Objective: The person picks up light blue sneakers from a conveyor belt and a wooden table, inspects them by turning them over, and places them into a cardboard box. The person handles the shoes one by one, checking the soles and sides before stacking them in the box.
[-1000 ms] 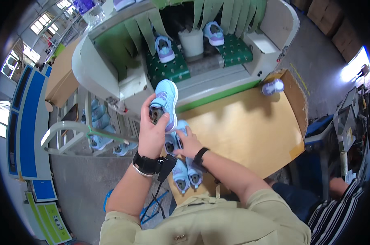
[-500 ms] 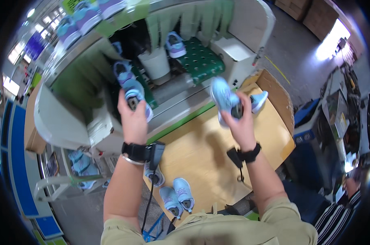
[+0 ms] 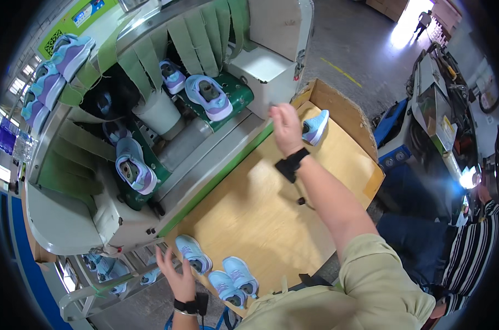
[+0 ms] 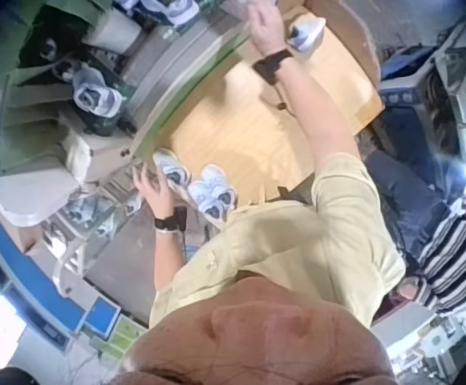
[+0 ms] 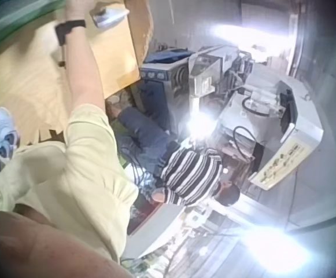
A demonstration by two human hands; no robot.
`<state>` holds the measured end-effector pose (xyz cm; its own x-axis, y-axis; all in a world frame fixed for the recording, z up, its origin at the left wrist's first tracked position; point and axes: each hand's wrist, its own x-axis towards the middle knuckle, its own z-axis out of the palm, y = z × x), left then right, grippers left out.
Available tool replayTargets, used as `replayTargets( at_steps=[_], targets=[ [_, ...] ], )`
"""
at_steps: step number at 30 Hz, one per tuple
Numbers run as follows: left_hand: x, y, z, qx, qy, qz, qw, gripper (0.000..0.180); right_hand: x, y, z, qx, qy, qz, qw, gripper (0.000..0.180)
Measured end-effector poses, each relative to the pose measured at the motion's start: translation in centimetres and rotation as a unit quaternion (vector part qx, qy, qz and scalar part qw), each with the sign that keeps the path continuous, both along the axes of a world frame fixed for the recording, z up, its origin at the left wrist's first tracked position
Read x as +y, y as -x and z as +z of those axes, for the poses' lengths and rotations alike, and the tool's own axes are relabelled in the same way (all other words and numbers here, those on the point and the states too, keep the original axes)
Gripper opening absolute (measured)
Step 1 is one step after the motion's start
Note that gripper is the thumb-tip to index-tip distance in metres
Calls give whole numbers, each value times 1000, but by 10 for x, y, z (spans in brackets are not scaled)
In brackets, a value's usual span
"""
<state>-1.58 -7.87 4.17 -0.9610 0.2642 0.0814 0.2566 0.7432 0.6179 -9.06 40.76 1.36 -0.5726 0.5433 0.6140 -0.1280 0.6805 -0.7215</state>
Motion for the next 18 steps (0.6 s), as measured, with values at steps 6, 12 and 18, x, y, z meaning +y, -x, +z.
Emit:
replayTargets(
  at_steps=[6, 12, 18],
  targets=[
    [-22, -77, -35, -146, 39, -4, 988, 70, 95, -98, -92, -339, -166, -216, 901, 71],
    [-33, -138, -72, -228, 27, -93, 969, 101, 140, -182, -143, -278, 52, -228, 932, 75],
    [-16, -145, -60, -241, 32, -47, 969, 102, -37, -264, -111, -311, 0, -57, 949, 61]
  ],
)
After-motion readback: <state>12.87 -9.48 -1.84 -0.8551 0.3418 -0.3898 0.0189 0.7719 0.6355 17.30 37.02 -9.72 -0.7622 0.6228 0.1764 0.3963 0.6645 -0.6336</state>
